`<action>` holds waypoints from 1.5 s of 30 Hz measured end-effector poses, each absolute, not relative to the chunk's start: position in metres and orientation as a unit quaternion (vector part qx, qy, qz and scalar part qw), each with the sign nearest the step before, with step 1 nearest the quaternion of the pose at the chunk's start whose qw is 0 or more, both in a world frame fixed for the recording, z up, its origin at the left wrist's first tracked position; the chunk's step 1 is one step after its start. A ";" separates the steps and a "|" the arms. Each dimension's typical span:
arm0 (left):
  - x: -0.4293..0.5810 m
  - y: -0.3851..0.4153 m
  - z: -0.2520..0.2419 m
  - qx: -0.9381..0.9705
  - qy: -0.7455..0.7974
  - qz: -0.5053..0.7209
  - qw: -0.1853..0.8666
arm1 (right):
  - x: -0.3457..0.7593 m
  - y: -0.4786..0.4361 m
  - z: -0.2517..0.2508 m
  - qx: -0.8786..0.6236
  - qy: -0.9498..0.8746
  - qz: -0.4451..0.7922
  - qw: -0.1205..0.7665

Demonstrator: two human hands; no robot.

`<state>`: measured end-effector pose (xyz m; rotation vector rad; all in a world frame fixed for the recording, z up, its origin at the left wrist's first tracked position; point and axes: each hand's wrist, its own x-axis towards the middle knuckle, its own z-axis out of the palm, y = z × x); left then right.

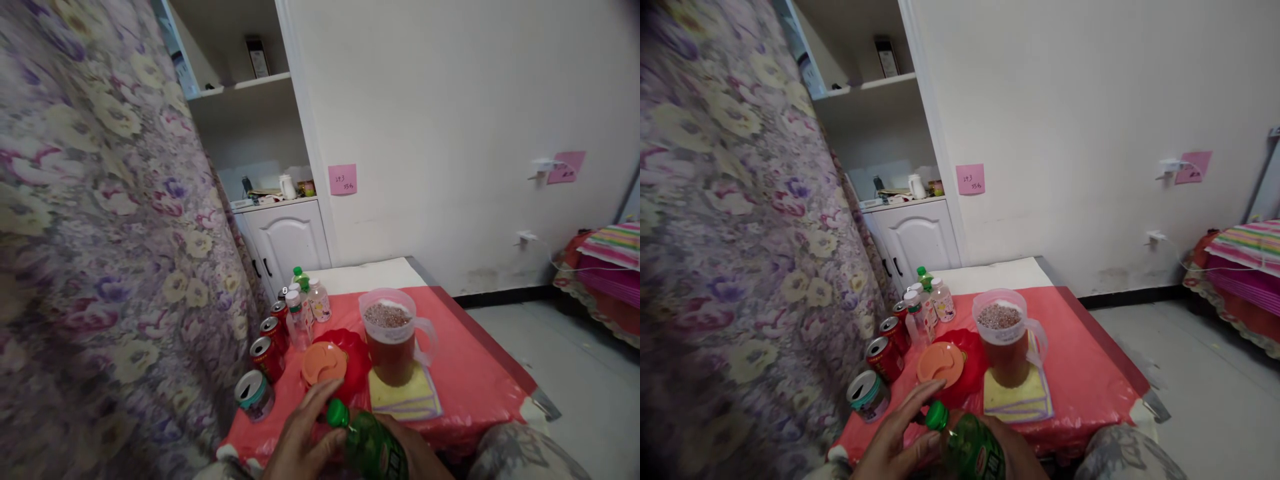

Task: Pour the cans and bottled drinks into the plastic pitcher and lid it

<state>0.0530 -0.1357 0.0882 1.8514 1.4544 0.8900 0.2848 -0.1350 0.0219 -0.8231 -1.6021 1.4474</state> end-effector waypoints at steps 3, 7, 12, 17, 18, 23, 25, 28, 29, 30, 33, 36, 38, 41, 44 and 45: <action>0.060 -0.133 0.095 0.680 0.569 0.364 0.285 | 0.284 -0.136 0.028 -0.326 -0.628 0.579 0.404; 0.070 -0.132 0.110 0.696 0.559 0.365 0.265 | 0.282 -0.134 0.028 -0.314 -0.633 0.585 0.399; 0.069 -0.134 0.111 0.702 0.525 0.368 0.310 | 0.285 -0.130 0.012 -0.311 -0.658 0.555 0.403; 0.065 -0.133 0.100 0.687 0.549 0.369 0.301 | 0.285 -0.129 0.003 -0.328 -0.651 0.546 0.413; 0.065 -0.132 0.099 0.681 0.556 0.375 0.293 | 0.285 -0.129 0.004 -0.328 -0.649 0.550 0.411; 0.066 -0.133 0.103 0.683 0.546 0.373 0.310 | 0.284 -0.129 0.003 -0.319 -0.647 0.560 0.407; 0.066 -0.134 0.104 0.683 0.535 0.369 0.333 | 0.286 -0.128 0.000 -0.325 -0.650 0.550 0.412; 0.068 -0.135 0.105 0.668 0.553 0.369 0.333 | 0.287 -0.129 0.001 -0.332 -0.653 0.545 0.409; 0.069 -0.134 0.104 0.663 0.563 0.370 0.326 | 0.286 -0.130 0.004 -0.333 -0.651 0.547 0.407; 0.069 -0.134 0.104 0.662 0.569 0.371 0.319 | 0.286 -0.131 0.009 -0.332 -0.650 0.551 0.404; 0.069 -0.131 0.102 0.668 0.559 0.372 0.321 | 0.283 -0.134 0.028 -0.319 -0.648 0.571 0.390; 0.067 -0.130 0.098 0.675 0.536 0.379 0.336 | 0.282 -0.136 0.046 -0.324 -0.635 0.585 0.387; 0.067 -0.130 0.097 0.679 0.540 0.378 0.324 | 0.282 -0.136 0.052 -0.334 -0.626 0.588 0.389; 0.070 -0.131 0.099 0.691 0.565 0.350 0.286 | 0.282 -0.134 0.050 -0.352 -0.637 0.574 0.375; 0.074 -0.133 0.103 0.704 0.564 0.340 0.268 | 0.281 -0.130 0.038 -0.354 -0.638 0.574 0.371; 0.074 -0.133 0.105 0.707 0.558 0.341 0.270 | 0.280 -0.128 0.033 -0.349 -0.636 0.581 0.370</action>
